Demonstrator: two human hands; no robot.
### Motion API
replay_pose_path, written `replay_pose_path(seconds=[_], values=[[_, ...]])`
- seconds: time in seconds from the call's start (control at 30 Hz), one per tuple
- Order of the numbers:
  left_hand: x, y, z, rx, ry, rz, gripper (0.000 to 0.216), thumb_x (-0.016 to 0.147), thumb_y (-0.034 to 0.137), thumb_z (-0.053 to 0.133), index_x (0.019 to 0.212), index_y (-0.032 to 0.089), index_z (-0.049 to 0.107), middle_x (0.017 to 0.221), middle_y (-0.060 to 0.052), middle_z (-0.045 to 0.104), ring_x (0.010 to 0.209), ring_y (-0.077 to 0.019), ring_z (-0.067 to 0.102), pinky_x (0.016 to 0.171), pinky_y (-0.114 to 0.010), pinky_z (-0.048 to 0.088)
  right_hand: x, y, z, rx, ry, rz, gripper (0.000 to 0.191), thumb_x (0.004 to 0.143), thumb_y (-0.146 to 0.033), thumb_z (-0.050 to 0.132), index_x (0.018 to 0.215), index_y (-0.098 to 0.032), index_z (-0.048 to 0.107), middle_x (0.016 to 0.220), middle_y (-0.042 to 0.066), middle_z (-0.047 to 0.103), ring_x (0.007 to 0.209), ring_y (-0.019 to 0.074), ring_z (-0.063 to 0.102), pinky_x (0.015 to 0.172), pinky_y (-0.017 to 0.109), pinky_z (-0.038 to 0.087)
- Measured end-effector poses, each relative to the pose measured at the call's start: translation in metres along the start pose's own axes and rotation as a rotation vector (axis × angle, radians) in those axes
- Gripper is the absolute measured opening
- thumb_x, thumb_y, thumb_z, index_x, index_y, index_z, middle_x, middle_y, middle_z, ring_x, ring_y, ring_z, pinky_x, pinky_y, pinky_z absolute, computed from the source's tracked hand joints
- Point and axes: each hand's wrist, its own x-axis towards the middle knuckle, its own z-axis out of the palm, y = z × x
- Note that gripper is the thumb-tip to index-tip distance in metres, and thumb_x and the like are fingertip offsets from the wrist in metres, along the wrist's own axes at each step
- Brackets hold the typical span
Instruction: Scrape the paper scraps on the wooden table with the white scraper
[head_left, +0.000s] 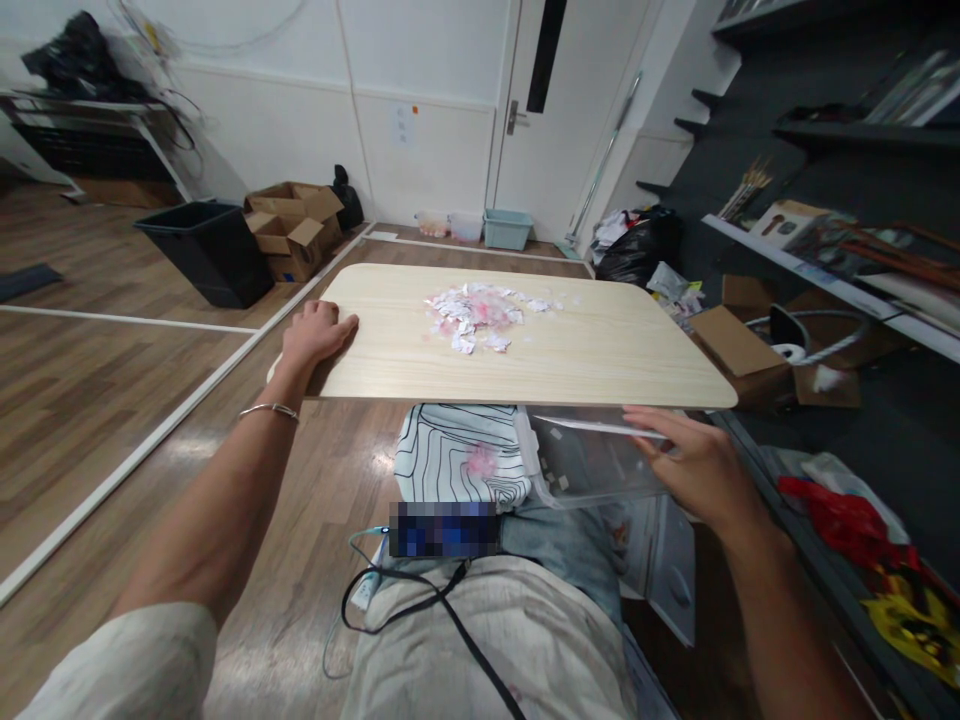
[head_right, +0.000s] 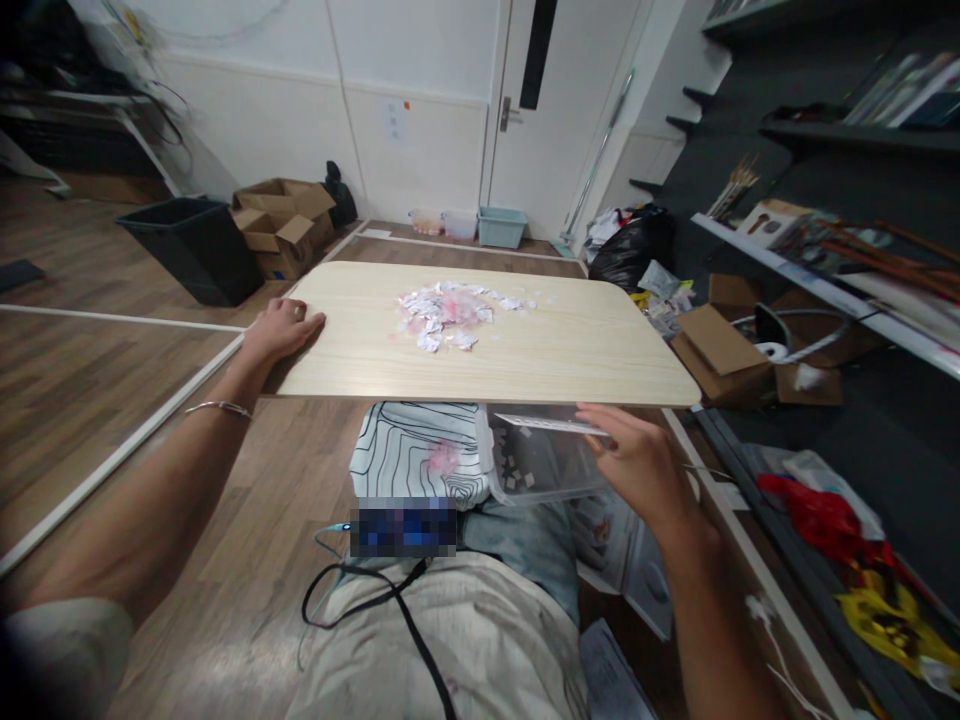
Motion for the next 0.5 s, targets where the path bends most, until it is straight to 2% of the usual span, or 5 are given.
replay_pose_path(seconds=[0.07, 0.17, 0.23, 0.37, 0.5], values=[[0.001, -0.001, 0.001, 0.003, -0.002, 0.003, 0.064, 0.110, 0.065, 0.048, 0.145, 0.020, 0.077, 0.173, -0.028, 0.068, 0.151, -0.0519, 0.069, 0.118, -0.062, 0.061, 0.004, -0.002, -0.002, 0.033, 0.096, 0.025, 0.021, 0.101, -0.023, 0.079, 0.110, -0.027, 0.097, 0.115, 0.009, 0.097, 0.092, 0.0310, 0.094, 0.091, 0.042, 0.077], [0.002, -0.002, 0.002, 0.007, -0.007, -0.005, 0.064, 0.110, 0.066, 0.048, 0.145, 0.021, 0.077, 0.174, -0.027, 0.068, 0.153, -0.0507, 0.069, 0.119, -0.061, 0.061, 0.013, -0.007, -0.003, 0.080, 0.191, 0.110, 0.008, 0.097, -0.033, 0.088, 0.095, -0.027, 0.093, 0.087, 0.006, 0.092, 0.059, 0.0232, 0.077, 0.065, 0.035, 0.065], [0.003, -0.003, 0.002, 0.005, -0.006, -0.004, 0.063, 0.110, 0.066, 0.048, 0.145, 0.021, 0.077, 0.173, -0.026, 0.068, 0.153, -0.0505, 0.069, 0.120, -0.061, 0.061, 0.020, -0.011, -0.001, 0.142, 0.260, 0.202, 0.020, 0.093, -0.043, 0.094, 0.085, -0.026, 0.089, 0.074, 0.004, 0.085, 0.055, 0.0215, 0.070, 0.059, 0.034, 0.059], [0.004, -0.004, 0.005, -0.011, 0.009, 0.008, 0.065, 0.110, 0.065, 0.048, 0.146, 0.020, 0.077, 0.172, -0.028, 0.068, 0.152, -0.0522, 0.069, 0.120, -0.064, 0.060, 0.038, -0.015, 0.007, 0.340, 0.381, 0.406, 0.046, 0.088, -0.066, 0.096, 0.074, -0.025, 0.082, 0.067, 0.005, 0.078, 0.059, 0.0237, 0.070, 0.055, 0.034, 0.054], [0.005, -0.004, 0.008, -0.025, 0.021, 0.010, 0.068, 0.110, 0.066, 0.046, 0.149, 0.019, 0.076, 0.173, -0.028, 0.067, 0.154, -0.0530, 0.068, 0.122, -0.066, 0.059, 0.059, -0.016, 0.014, 0.455, 0.351, 0.474, 0.059, 0.082, -0.076, 0.096, 0.065, -0.024, 0.075, 0.061, 0.005, 0.070, 0.055, 0.0215, 0.062, 0.050, 0.033, 0.046]])
